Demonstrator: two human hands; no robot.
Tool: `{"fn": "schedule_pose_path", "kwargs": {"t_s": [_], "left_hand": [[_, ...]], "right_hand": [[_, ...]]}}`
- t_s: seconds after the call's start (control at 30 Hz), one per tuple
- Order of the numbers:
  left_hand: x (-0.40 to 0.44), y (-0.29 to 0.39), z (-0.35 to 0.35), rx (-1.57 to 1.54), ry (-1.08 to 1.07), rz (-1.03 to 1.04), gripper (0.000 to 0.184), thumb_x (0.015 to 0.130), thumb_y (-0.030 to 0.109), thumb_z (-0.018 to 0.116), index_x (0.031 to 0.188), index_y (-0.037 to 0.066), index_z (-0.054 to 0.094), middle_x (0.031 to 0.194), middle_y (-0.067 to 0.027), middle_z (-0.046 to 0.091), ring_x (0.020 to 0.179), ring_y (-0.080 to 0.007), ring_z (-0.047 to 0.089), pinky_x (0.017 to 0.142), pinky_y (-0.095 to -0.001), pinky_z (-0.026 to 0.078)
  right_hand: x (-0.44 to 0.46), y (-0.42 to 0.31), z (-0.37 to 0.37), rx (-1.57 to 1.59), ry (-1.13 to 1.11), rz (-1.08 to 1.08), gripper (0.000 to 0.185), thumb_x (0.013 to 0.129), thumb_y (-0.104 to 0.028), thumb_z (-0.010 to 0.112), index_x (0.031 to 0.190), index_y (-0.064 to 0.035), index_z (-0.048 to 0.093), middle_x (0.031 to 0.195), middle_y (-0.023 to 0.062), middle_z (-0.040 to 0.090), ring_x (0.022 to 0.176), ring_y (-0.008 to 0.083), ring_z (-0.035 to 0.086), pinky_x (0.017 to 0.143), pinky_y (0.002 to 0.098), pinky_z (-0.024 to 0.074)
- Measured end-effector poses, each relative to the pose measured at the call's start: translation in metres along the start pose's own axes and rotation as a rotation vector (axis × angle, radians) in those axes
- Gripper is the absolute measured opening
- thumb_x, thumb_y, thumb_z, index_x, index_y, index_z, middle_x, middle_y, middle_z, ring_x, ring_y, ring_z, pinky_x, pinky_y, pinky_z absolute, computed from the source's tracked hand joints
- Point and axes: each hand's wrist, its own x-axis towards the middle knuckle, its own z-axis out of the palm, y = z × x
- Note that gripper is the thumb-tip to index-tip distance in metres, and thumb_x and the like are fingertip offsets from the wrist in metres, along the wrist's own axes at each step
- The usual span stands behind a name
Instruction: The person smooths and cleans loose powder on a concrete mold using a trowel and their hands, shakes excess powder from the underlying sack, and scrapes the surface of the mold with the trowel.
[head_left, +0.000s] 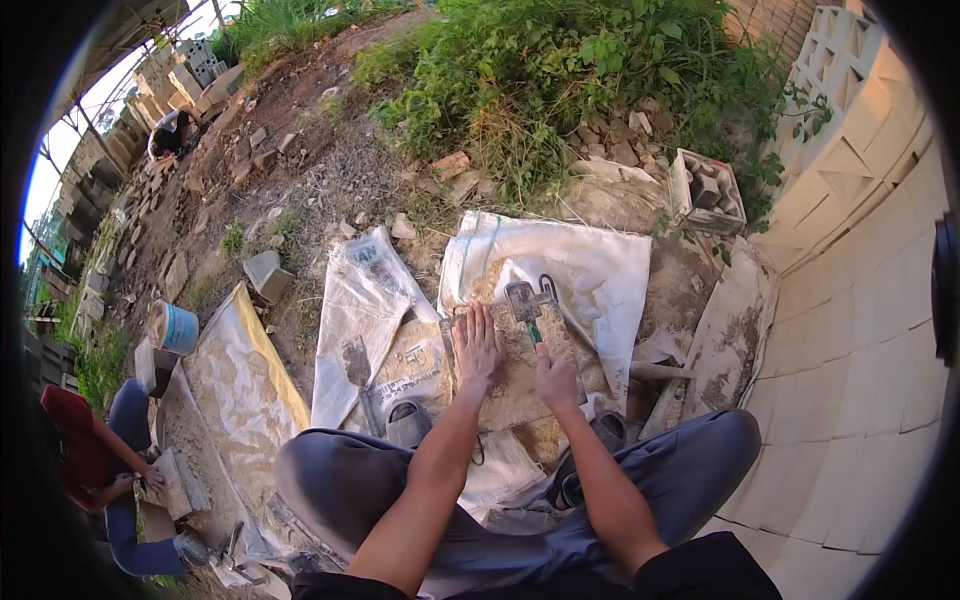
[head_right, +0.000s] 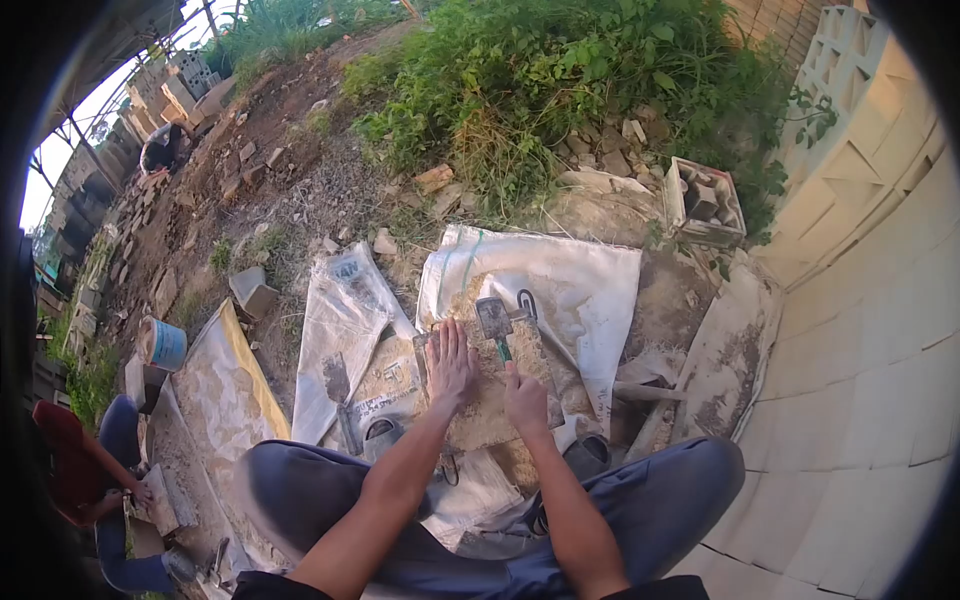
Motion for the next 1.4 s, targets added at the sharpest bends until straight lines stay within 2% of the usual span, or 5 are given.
{"fn": "schedule_pose_path", "kwargs": {"t_s": [0.17, 0.3, 0.83, 1.1, 1.4], "left_hand": [[-0.050, -0.006, -0.022, -0.094, 0.046, -0.575, 0.063, 0.098, 0.039, 0.031, 0.148, 0.004, 0.015, 0.156, -0.0139, 0.012, 0.144, -0.0252, 0.012, 0.116, -0.0462, 0.004], [-0.054, -0.010, -0.029, -0.609, -0.064, -0.828, 0.057, 0.098, 0.039, 0.034, 0.140, 0.000, 0.031, 0.140, -0.0223, 0.039, 0.130, -0.0352, 0.038, 0.106, -0.0428, 0.031], [-0.055, -0.013, -0.031, -0.751, 0.151, -0.756, 0.033, 0.096, 0.031, 0.047, 0.107, 0.000, 0.052, 0.101, -0.0241, 0.061, 0.093, -0.0423, 0.058, 0.078, -0.0472, 0.044], [-0.064, -0.092, 0.077, -1.012, -0.073, -0.631, 0.031, 0.086, 0.023, 0.067, 0.104, 0.005, 0.050, 0.081, -0.0096, 0.062, 0.070, -0.0192, 0.062, 0.057, -0.0337, 0.047], [-0.056, -0.091, 0.044, -1.753, -0.092, -0.951, 0.037, 0.073, 0.016, 0.075, 0.101, 0.000, 0.056, 0.074, -0.0074, 0.062, 0.062, -0.0191, 0.060, 0.052, -0.0343, 0.049]], "right_hand": [[-0.033, 0.012, 0.002, -0.131, -0.044, -0.028, 0.067, 0.095, -0.053, 0.039, 0.073, 0.0048, 0.064, 0.071, 0.0302, 0.060, 0.079, 0.0471, 0.060, 0.070, 0.0526, 0.0452], [-0.030, 0.032, 0.024, -0.332, -0.044, -0.021, 0.064, 0.095, -0.050, 0.040, 0.076, 0.0054, 0.066, 0.067, 0.0326, 0.057, 0.073, 0.0479, 0.060, 0.070, 0.0523, 0.0464], [-0.009, 0.000, -0.009, -0.224, -0.069, 0.093, 0.075, 0.091, -0.061, 0.041, 0.077, 0.0089, 0.066, 0.080, 0.0358, 0.060, 0.086, 0.0492, 0.060, 0.078, 0.0517, 0.0474], [0.016, 0.021, -0.030, -0.151, 0.018, 0.255, 0.084, 0.091, -0.064, 0.033, 0.091, 0.0139, 0.063, 0.093, 0.0331, 0.063, 0.094, 0.0456, 0.061, 0.083, 0.0493, 0.0465], [0.009, 0.020, -0.015, -0.059, 0.027, 0.231, 0.073, 0.090, -0.062, 0.039, 0.092, 0.0041, 0.068, 0.090, 0.0309, 0.064, 0.092, 0.0447, 0.062, 0.080, 0.0485, 0.0472]]}}
